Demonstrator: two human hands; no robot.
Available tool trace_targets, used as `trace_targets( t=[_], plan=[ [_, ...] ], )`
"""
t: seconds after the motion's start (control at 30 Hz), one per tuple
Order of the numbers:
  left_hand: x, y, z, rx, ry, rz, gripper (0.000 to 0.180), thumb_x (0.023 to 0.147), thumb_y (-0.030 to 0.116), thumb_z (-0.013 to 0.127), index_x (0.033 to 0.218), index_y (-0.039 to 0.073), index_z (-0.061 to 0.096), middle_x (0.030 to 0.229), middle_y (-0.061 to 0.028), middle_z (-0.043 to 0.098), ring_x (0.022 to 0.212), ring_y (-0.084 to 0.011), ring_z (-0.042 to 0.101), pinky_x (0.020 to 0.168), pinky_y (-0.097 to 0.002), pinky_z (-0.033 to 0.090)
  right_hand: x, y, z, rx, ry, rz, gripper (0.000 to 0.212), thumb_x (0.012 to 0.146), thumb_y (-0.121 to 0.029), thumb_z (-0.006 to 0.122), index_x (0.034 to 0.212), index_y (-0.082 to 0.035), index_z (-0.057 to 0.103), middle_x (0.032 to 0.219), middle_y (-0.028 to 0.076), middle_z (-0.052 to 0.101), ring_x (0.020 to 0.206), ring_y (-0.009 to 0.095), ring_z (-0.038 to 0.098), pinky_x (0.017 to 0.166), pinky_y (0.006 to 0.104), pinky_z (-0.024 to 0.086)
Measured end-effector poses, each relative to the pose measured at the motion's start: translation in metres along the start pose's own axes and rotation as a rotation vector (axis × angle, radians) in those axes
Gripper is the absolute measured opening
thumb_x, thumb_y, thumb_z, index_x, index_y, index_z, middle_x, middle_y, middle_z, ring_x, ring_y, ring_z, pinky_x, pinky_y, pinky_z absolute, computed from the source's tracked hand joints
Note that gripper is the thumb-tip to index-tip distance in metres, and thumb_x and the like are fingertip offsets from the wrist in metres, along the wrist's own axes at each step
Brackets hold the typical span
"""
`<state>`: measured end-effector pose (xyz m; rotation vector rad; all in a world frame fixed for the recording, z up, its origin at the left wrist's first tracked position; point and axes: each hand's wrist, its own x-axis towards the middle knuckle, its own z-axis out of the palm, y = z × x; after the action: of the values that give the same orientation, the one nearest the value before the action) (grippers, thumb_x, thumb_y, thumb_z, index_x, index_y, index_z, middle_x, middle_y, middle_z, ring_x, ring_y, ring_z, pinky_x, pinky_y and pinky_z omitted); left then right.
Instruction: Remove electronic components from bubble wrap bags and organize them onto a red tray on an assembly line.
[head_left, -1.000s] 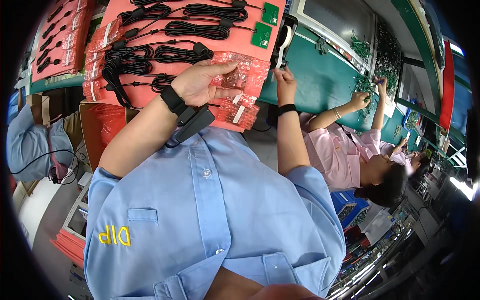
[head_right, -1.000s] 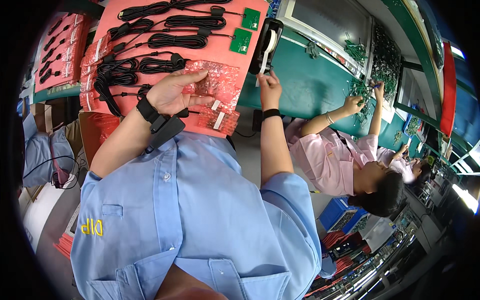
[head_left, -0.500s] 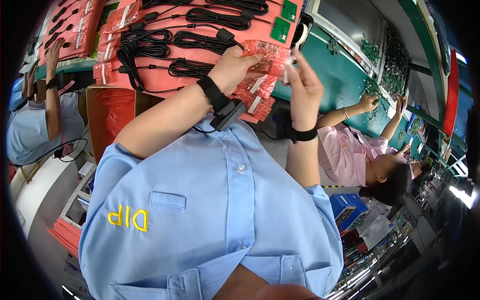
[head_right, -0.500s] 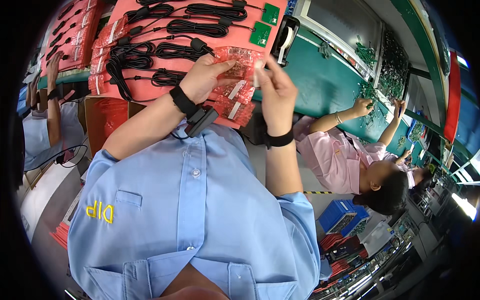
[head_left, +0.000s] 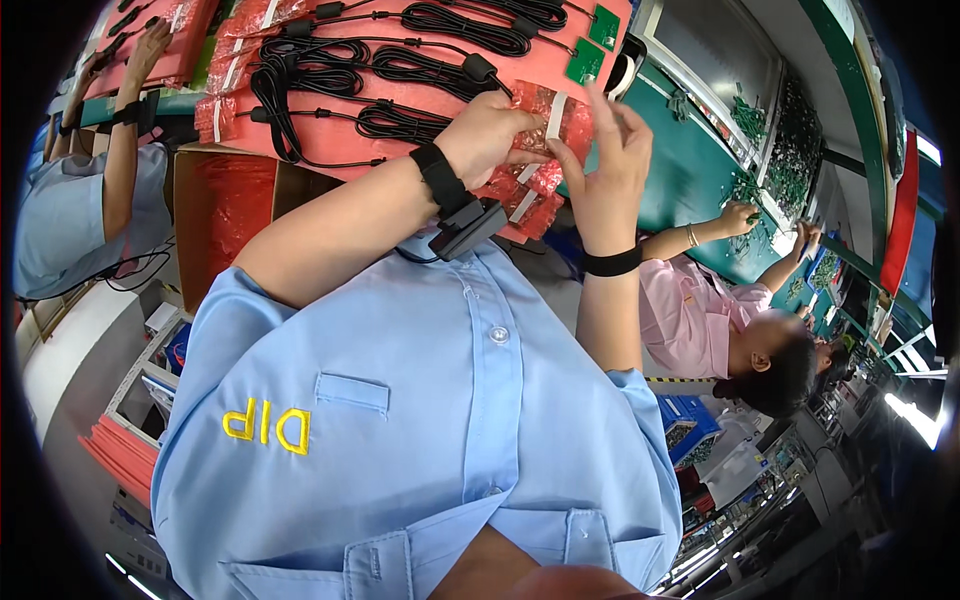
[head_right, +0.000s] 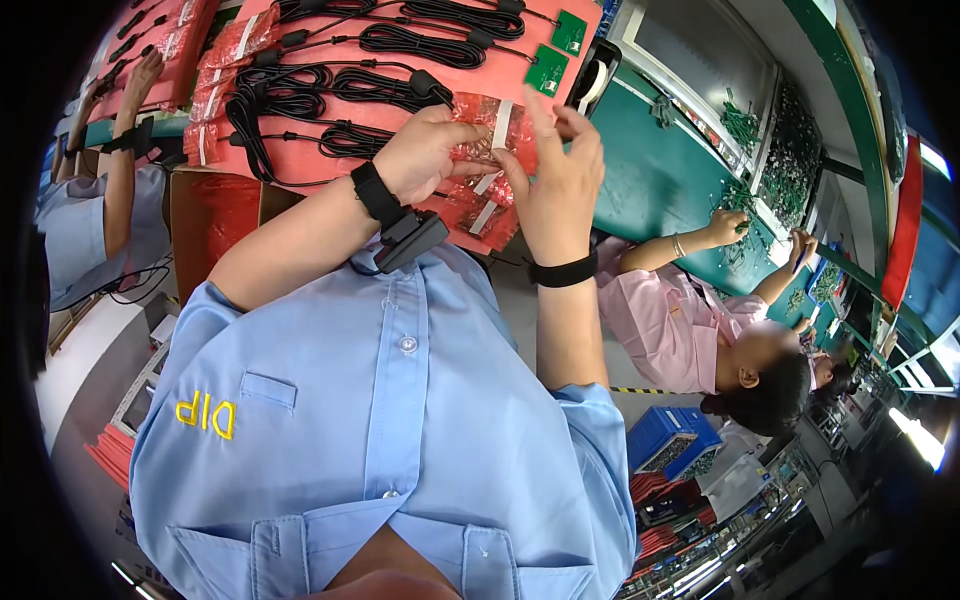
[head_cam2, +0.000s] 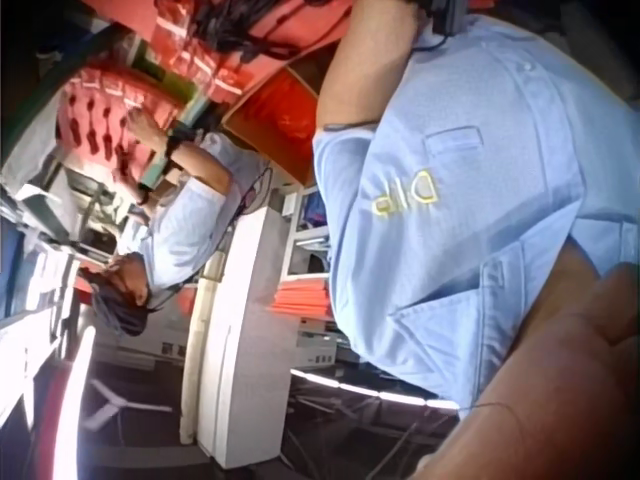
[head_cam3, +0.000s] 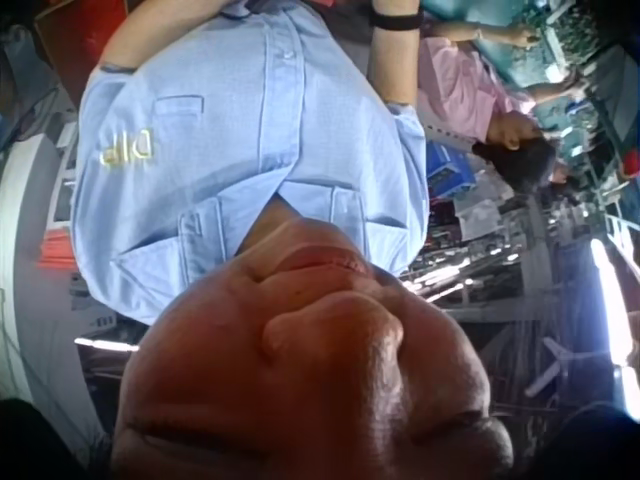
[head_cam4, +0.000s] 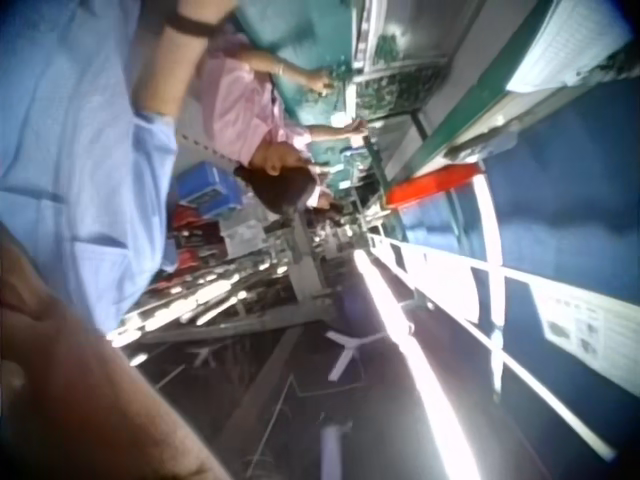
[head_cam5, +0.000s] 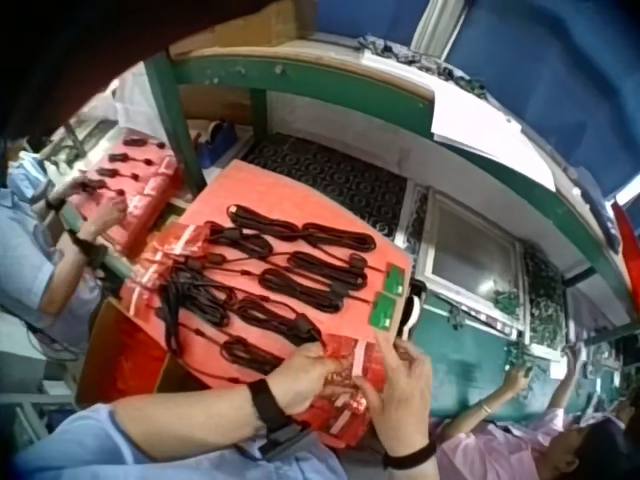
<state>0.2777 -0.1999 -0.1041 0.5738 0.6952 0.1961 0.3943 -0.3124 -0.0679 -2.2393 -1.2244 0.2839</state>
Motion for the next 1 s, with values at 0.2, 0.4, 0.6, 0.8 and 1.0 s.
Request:
trace_targets(
  t=[0.2,0.4,0.6,0.8,1.0],
  plan=[
    [-0.01,-0.002,-0.013,-0.081,0.009,-0.006,0.018,0.088,0.005,0.051,0.104,-0.001,0.057,0.101,-0.0114,0.062,0.088,-0.0212,0.064,0.08,-0.0351,0.055,0.018,-0.002,-0.004,-0.309,-0.144,-0.568,0.056,0.076,-0.017,0.071,0.127,-0.011,0.051,0.114,0.013,0.056,0.099,0.029,0.055,0.084,0.0359,0.044],
    [-0.021,-0.034,-0.009,0.221,-0.185,0.097,0.019,0.087,0.007,0.052,0.101,-0.005,0.056,0.087,-0.0085,0.063,0.074,-0.0127,0.06,0.059,-0.0274,0.049,0.011,-0.022,-0.02,0.099,-0.487,-0.156,0.031,0.073,-0.012,0.073,0.098,0.0,0.059,0.076,0.008,0.061,0.07,0.014,0.056,0.064,0.0271,0.045],
    [-0.119,-0.008,-0.024,0.748,0.013,0.548,0.054,0.082,0.032,0.063,0.111,-0.011,0.05,0.086,-0.016,0.065,0.073,-0.0224,0.064,0.06,-0.0293,0.051,0.001,0.008,-0.018,0.337,-0.723,-0.001,0.03,0.079,-0.009,0.069,0.104,0.001,0.056,0.087,0.006,0.063,0.075,0.012,0.058,0.066,0.0254,0.047],
    [-0.247,0.017,-0.21,0.037,0.512,0.691,0.024,0.092,0.018,0.053,0.109,0.001,0.054,0.103,-0.0116,0.063,0.091,-0.0199,0.063,0.077,-0.0321,0.054,-0.003,0.016,0.001,0.043,-0.664,-0.039,0.032,0.083,-0.014,0.066,0.111,-0.001,0.055,0.094,0.005,0.062,0.082,0.013,0.057,0.072,0.0264,0.046],
    [-0.267,-0.122,-0.46,0.964,1.199,-0.41,0.024,0.082,0.014,0.056,0.101,0.001,0.061,0.101,-0.0189,0.064,0.098,-0.0288,0.062,0.083,-0.0373,0.048,0.001,-0.013,0.012,-0.245,-0.413,-0.282,0.035,0.087,-0.021,0.064,0.116,-0.003,0.056,0.097,0.006,0.062,0.087,0.016,0.058,0.078,0.028,0.045]
  ],
)
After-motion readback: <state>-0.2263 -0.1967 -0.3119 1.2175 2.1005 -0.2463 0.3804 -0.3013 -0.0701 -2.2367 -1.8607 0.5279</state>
